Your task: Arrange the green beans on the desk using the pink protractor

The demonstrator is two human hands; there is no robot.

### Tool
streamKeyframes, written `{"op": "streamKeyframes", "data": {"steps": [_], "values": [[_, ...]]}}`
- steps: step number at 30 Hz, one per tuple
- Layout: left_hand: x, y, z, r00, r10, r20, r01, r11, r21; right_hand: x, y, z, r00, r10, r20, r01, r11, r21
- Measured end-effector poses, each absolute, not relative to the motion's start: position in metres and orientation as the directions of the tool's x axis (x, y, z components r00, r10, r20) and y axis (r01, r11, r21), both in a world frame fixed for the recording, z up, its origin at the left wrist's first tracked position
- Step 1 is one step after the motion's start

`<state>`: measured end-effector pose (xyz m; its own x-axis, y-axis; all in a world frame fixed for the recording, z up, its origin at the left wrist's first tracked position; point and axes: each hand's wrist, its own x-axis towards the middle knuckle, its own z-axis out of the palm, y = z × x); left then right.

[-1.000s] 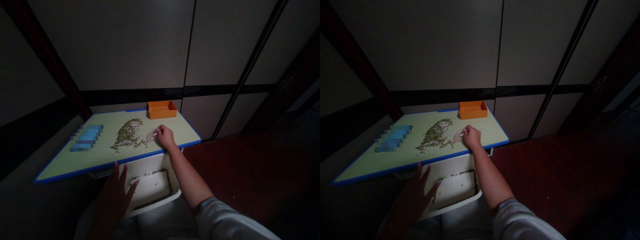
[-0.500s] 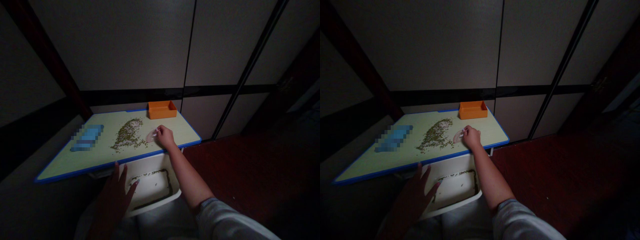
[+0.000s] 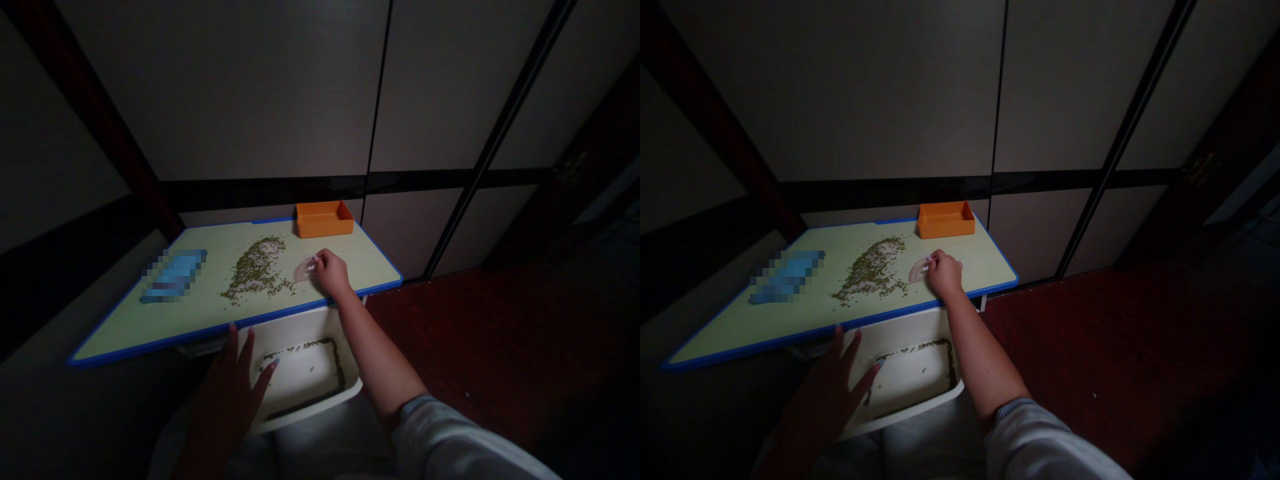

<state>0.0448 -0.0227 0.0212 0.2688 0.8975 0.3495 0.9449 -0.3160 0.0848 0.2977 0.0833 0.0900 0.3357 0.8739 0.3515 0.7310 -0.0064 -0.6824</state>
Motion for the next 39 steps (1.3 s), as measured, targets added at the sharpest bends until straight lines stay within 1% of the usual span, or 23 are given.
{"op": "streamKeyframes", "data": {"steps": [3,8,14,22,31,33,36,39], "values": [[0.0445,-0.0228,0.0217,0.270,0.896,0.352,0.943,-0.320,0.090,0.2976,0.0828,0.0907,0.324,0.881,0.345,0.736,-0.005,-0.677],[0.0450,-0.0229,0.0217,0.269,0.892,0.362,0.941,-0.324,0.099,0.2975,0.0823,0.0908,0.270,0.883,0.384,0.737,0.067,-0.672],[0.0457,-0.0221,0.0210,0.271,0.890,0.367,0.941,-0.325,0.092,0.2980,0.0842,0.0884,0.299,0.878,0.373,0.733,0.039,-0.679],[0.0452,-0.0232,0.0217,0.282,0.887,0.367,0.940,-0.331,0.078,0.2979,0.0873,0.0847,0.236,0.880,0.413,0.698,0.142,-0.702],[0.0453,-0.0223,0.0233,0.271,0.897,0.349,0.945,-0.317,0.080,0.2977,0.0867,0.0851,0.222,0.889,0.400,0.686,0.149,-0.712],[0.0451,-0.0225,0.0233,0.272,0.894,0.356,0.946,-0.317,0.072,0.2982,0.0861,0.0859,0.251,0.881,0.400,0.693,0.126,-0.710],[0.0453,-0.0231,0.0234,0.273,0.893,0.358,0.945,-0.318,0.073,0.2993,0.0853,0.0875,0.321,0.872,0.369,0.713,0.034,-0.700],[0.0457,-0.0229,0.0230,0.263,0.897,0.356,0.946,-0.312,0.087,0.2997,0.0844,0.0893,0.338,0.878,0.338,0.731,-0.019,-0.682]]}}
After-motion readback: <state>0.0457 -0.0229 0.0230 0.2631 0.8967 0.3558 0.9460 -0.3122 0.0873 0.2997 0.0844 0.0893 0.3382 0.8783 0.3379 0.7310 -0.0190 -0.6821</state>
